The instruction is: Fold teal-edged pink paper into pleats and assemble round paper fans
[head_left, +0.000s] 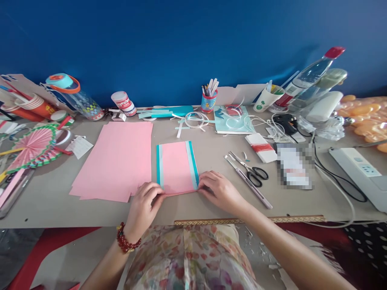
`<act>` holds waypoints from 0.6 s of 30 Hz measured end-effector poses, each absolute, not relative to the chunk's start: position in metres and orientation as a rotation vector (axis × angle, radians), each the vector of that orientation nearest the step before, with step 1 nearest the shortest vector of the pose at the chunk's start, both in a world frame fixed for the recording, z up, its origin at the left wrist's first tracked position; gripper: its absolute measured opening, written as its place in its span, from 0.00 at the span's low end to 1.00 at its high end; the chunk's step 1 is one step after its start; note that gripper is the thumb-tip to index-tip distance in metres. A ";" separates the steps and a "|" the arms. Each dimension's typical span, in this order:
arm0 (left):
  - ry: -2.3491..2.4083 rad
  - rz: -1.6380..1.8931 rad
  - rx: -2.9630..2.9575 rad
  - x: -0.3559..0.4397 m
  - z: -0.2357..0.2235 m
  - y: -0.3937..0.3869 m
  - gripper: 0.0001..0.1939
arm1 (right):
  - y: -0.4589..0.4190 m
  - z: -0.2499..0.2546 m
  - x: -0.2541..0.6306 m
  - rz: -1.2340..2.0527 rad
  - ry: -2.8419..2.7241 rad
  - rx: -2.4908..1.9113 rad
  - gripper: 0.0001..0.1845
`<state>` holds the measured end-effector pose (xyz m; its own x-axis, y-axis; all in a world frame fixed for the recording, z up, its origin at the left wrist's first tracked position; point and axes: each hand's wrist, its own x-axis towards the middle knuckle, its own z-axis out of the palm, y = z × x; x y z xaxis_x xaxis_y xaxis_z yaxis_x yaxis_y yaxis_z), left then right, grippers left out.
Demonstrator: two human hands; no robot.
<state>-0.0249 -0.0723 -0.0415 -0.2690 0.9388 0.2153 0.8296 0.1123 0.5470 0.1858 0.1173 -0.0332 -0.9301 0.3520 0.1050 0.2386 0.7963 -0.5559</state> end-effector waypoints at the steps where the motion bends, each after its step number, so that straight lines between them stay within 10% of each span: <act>1: 2.209 0.884 1.749 -0.025 -0.042 -0.073 0.04 | 0.117 -0.033 0.186 0.823 -2.785 -0.470 0.03; 18: 2.280 0.997 1.661 -0.023 -0.045 -0.081 0.04 | 0.115 -0.031 0.184 0.773 -2.784 -0.497 0.06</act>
<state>-0.0235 -0.0814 -0.0450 -0.3761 0.8909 0.2546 0.7917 0.1662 0.5879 0.1835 0.1151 -0.0313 -0.9213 0.3732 0.1094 0.2633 0.8057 -0.5306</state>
